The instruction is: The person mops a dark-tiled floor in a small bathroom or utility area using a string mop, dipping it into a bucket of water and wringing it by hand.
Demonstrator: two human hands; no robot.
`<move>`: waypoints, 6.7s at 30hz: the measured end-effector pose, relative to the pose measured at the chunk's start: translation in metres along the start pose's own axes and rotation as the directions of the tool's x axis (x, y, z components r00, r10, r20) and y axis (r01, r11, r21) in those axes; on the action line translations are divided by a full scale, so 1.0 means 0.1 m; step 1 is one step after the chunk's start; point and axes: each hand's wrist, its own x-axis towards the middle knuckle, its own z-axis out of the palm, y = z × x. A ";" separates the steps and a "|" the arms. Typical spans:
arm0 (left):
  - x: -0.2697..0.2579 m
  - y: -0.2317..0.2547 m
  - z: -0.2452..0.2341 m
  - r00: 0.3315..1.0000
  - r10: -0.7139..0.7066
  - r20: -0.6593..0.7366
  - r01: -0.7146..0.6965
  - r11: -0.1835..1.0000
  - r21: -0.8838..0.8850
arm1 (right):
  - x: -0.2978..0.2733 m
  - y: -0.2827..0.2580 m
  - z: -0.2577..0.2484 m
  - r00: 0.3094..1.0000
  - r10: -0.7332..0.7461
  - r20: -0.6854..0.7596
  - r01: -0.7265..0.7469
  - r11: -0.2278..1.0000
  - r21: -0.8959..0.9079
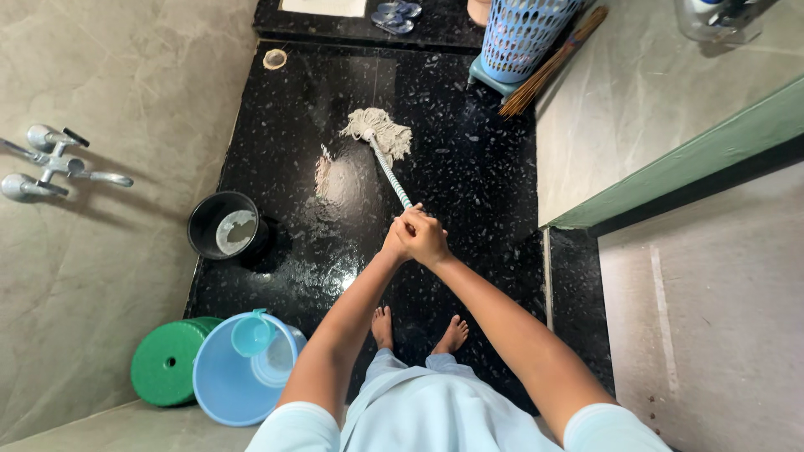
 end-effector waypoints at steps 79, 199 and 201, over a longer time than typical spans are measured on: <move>-1.39 2.81 -1.42 0.916 0.030 0.401 0.198 0.834 -0.515 | -0.87 -2.49 -1.06 0.730 -0.540 0.418 0.109 0.696 0.709; -1.18 2.16 -0.50 0.979 0.159 0.125 -0.105 0.928 -0.357 | -1.07 -2.46 -1.43 0.780 -0.202 0.592 -0.185 0.830 0.527; -1.19 2.03 -0.45 0.980 0.186 0.077 -0.152 0.935 -0.319 | -1.03 -2.42 -1.38 0.785 -0.268 0.558 -0.090 0.843 0.531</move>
